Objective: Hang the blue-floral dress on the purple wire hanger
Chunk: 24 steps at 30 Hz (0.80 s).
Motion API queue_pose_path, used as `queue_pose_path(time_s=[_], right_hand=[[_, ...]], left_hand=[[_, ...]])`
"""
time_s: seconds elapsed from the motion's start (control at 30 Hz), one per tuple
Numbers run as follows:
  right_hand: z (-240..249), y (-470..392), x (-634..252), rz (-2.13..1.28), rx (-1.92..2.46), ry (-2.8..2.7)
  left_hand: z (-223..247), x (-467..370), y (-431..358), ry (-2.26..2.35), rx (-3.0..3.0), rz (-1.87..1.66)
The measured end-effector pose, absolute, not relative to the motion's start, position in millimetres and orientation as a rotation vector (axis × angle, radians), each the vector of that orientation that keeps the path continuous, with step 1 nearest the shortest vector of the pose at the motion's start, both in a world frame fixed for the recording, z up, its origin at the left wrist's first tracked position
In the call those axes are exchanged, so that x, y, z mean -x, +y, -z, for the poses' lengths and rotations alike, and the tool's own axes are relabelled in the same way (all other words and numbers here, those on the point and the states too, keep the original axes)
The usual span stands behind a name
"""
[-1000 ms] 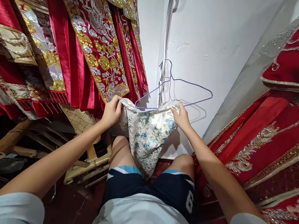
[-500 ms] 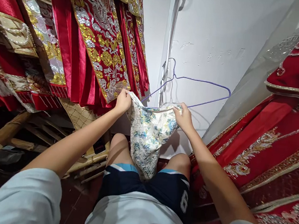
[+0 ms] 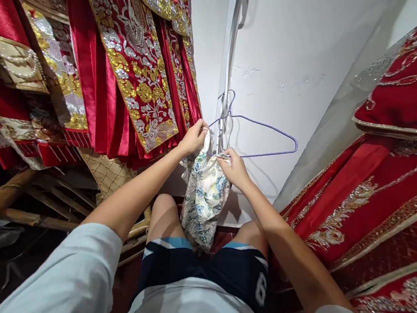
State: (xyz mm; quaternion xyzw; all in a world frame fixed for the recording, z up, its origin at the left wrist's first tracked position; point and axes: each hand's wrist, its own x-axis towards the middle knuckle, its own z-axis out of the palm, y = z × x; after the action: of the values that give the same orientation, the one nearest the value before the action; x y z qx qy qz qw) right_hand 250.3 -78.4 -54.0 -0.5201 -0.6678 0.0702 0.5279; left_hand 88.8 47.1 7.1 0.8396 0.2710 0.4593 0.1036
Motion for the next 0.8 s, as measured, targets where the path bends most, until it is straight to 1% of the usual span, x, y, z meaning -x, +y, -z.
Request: queue_pose_path(time_s=[0.13, 0.27, 0.4, 0.47, 0.57, 0.6, 0.63, 0.73, 0.8], right_hand=[[49.7, -103.4, -267.1, -0.19, 1.284, -1.675], [38.2, -126.6, -306.8, 0.024, 1.452, -1.785], [12.7, -127.1, -355.9, 0.227, 1.552, -1.578], [0.8, -127.5, -371.1, 0.119, 1.524, -1.559], [-9.1, -136.7, -374.6, -0.238, 1.456, -1.725], [-10.4, -140.5, -372.6, -0.27, 1.436, -1.741], [-11.1, -143.5, -370.7, -0.229, 1.415, -1.711], [-11.9, -140.4, -372.7, 0.056, 1.306, -1.459], [-11.6, -127.9, -381.4, 0.106, 1.283, -1.341]], left_hand=[[-13.3, -78.3, 58.7, 0.827, -2.578, -1.283], [-22.2, -61.1, 61.4, 0.913, -2.69, -1.3], [-30.9, -53.8, 61.3, 0.935, -2.771, -1.305], [-32.0, -54.5, 60.4, 0.944, -2.793, -1.284], [-31.5, -56.6, 60.2, 1.006, -2.822, -1.264], [-31.4, -56.9, 60.6, 1.028, -2.838, -1.256], [-31.6, -56.8, 61.1, 1.039, -2.857, -1.245], [-33.8, -54.3, 62.2, 1.0, -2.891, -1.225], [-36.1, -51.1, 61.9, 0.954, -2.883, -1.238]])
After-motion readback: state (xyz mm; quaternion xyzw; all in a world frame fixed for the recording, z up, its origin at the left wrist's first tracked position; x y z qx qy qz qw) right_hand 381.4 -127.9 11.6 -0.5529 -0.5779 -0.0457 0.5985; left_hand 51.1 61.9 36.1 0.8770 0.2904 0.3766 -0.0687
